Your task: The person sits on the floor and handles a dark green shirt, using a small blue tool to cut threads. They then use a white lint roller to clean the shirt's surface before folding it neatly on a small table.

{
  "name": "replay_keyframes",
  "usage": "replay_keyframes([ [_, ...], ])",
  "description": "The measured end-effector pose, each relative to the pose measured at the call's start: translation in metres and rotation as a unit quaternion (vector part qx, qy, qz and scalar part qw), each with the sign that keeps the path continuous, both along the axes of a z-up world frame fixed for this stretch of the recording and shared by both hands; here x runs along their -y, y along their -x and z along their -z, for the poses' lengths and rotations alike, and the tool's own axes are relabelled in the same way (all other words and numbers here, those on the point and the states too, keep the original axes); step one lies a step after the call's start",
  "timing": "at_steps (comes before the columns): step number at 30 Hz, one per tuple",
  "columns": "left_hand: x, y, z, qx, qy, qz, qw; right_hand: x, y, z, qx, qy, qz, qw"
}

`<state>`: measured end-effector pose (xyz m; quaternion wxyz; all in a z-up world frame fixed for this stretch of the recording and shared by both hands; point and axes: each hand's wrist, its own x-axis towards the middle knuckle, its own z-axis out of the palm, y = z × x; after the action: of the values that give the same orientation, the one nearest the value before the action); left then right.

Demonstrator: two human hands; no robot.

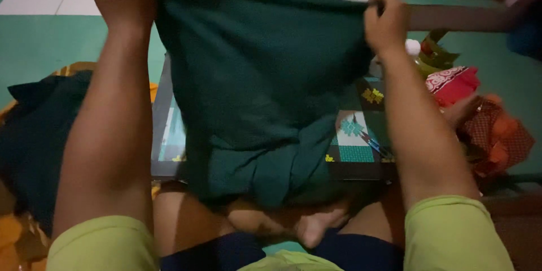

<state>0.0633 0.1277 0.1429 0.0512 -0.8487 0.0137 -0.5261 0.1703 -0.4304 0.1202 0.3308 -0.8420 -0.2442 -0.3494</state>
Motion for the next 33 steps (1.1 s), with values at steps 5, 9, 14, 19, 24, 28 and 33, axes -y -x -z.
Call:
replay_keyframes([
  [5, 0.008, 0.034, 0.070, -0.157, 0.060, 0.019, 0.986, -0.006, 0.034, 0.068, -0.080, 0.063, -0.002, 0.995],
  [9, 0.005, 0.049, 0.109, -0.219, 0.145, 0.062, 0.963, 0.000, 0.032, 0.094, -0.146, 0.069, 0.053, 0.985],
  [14, 0.025, 0.098, 0.103, -0.193, 0.171, 0.127, 0.958, 0.009, 0.044, 0.106, -0.159, 0.087, 0.105, 0.978],
  [19, 0.061, 0.185, 0.084, -0.287, 0.272, 0.192, 0.898, 0.013, 0.127, 0.095, -0.108, 0.067, -0.118, 0.985],
  [24, 0.035, 0.224, 0.165, -0.311, 0.094, 0.149, 0.934, 0.026, 0.171, 0.114, -0.093, 0.222, -0.091, 0.966],
  [28, 0.048, 0.246, 0.144, -0.424, 0.082, 0.148, 0.890, 0.006, 0.204, 0.098, -0.307, 0.424, -0.081, 0.848],
  [33, 0.056, 0.213, 0.135, -0.386, 0.163, 0.162, 0.893, -0.017, 0.183, 0.103, -0.260, 0.261, -0.093, 0.925],
])
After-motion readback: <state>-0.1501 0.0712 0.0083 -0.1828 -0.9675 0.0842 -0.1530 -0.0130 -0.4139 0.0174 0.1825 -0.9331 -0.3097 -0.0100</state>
